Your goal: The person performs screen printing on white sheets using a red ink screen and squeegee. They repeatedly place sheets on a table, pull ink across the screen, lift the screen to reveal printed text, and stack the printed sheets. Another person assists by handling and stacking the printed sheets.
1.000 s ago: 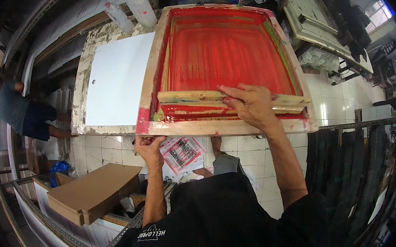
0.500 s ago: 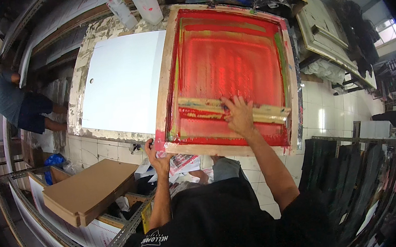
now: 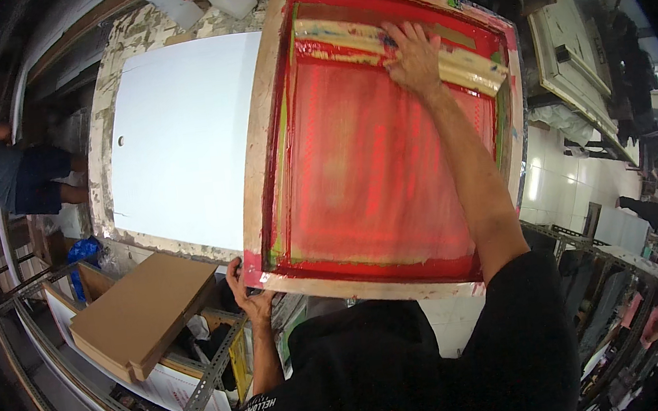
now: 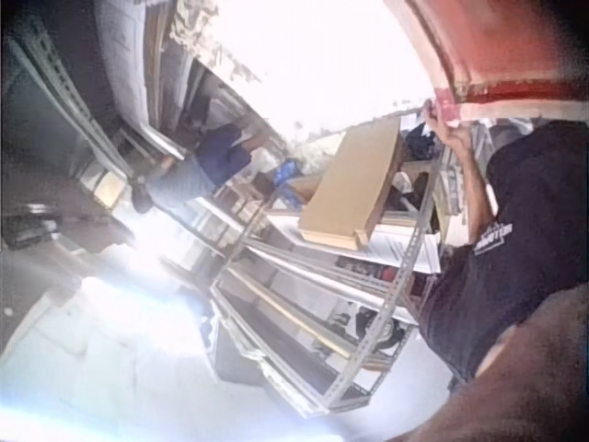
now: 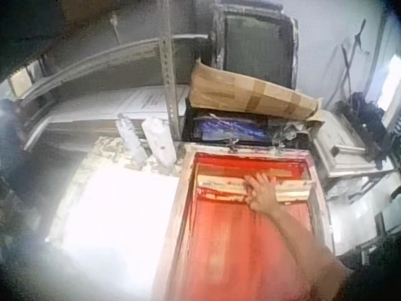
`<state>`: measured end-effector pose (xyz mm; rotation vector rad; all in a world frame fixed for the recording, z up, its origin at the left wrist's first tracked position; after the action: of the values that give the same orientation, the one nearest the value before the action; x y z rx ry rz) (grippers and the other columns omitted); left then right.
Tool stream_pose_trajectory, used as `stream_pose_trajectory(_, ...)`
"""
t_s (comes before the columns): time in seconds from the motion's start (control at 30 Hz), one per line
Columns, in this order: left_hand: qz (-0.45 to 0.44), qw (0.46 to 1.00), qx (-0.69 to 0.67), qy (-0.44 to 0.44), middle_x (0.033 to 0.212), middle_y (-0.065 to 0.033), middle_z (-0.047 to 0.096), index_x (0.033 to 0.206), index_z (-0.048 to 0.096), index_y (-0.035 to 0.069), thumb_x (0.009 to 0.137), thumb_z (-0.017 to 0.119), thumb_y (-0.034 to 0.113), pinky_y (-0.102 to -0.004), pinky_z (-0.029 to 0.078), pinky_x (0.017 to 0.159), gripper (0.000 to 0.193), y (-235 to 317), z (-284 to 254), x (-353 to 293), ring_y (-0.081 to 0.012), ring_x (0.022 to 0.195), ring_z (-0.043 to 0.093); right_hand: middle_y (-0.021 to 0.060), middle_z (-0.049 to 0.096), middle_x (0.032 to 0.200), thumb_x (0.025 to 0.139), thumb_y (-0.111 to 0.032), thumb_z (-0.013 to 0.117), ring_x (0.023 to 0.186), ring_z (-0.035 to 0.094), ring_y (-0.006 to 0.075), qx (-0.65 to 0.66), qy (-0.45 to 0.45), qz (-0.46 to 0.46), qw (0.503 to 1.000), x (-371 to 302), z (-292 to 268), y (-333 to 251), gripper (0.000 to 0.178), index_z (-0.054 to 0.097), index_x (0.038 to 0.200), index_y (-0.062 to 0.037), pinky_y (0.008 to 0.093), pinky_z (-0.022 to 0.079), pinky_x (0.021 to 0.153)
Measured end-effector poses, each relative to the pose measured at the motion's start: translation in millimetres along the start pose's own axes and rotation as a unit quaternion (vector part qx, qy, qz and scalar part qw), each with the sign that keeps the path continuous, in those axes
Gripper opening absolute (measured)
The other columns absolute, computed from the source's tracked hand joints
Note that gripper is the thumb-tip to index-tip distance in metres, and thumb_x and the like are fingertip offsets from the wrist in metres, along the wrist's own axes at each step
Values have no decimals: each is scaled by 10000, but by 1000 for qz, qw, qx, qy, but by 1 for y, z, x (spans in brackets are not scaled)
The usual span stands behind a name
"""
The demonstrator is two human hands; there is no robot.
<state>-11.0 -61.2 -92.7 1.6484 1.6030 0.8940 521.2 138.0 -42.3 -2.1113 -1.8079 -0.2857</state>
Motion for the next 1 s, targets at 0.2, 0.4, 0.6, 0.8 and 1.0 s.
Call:
stream_pose_trajectory(0.2, 6, 1000, -11, 6, 1357, -133, 480, 1136, 696, 60, 585, 932, 231, -377, 459, 955, 624, 8, -6, 2, -280, 1143, 531, 114, 549, 1298, 626, -244, 748, 1231, 495, 314, -15, 40, -52, 998, 81, 29, 46, 845, 471, 1424, -223, 537, 375, 903)
stream_pose_trajectory(0.4, 5, 999, 46, 8, 1361, -155, 468, 1124, 695, 58, 584, 927, 229, -415, 445, 994, 611, 13, -8, 7, -316, 1215, 512, 105, 580, 1282, 696, -263, 744, 1230, 520, 288, -30, 33, -58, 997, 125, 42, 77, 867, 390, 1484, -332, 502, 358, 904)
stream_pose_trajectory(0.6, -7, 999, 42, 2, 1261, -159, 556, 1182, 647, 58, 599, 929, 237, -424, 457, 971, 672, 21, -16, 0, -332, 1152, 564, 204, 432, 1481, 808, -270, 711, 1383, 385, 370, -70, -47, -15, 996, 136, 57, 92, 871, 262, 1551, -338, 540, 288, 1042)
stream_pose_trajectory(0.8, -73, 997, -21, -17, 1134, -58, 561, 1139, 609, -11, 656, 893, 207, -319, 440, 914, 602, 18, -26, -9, -184, 1026, 557, 184, 553, 1334, 857, -235, 635, 1219, 498, 318, -150, -2, -5, 989, 134, 14, 51, 618, 471, 1420, -38, 507, 374, 1017)
stream_pose_trajectory(1.0, 21, 995, -93, 13, 1081, -90, 600, 1085, 643, -29, 607, 920, 180, -355, 462, 892, 590, 68, -44, 4, -234, 967, 572, 193, 443, 1375, 835, -182, 643, 1317, 375, 385, -5, 27, -101, 994, 61, -118, 2, 864, 202, 1577, -186, 517, 307, 1053)
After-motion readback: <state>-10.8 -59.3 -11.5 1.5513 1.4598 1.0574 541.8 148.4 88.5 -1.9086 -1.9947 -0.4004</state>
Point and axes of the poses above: each hand's wrist, its own x-axis towards the middle knuckle, its own z-axis out of the palm, y = z × x, the point moved 6 cm from there along x, towards the middle knuckle
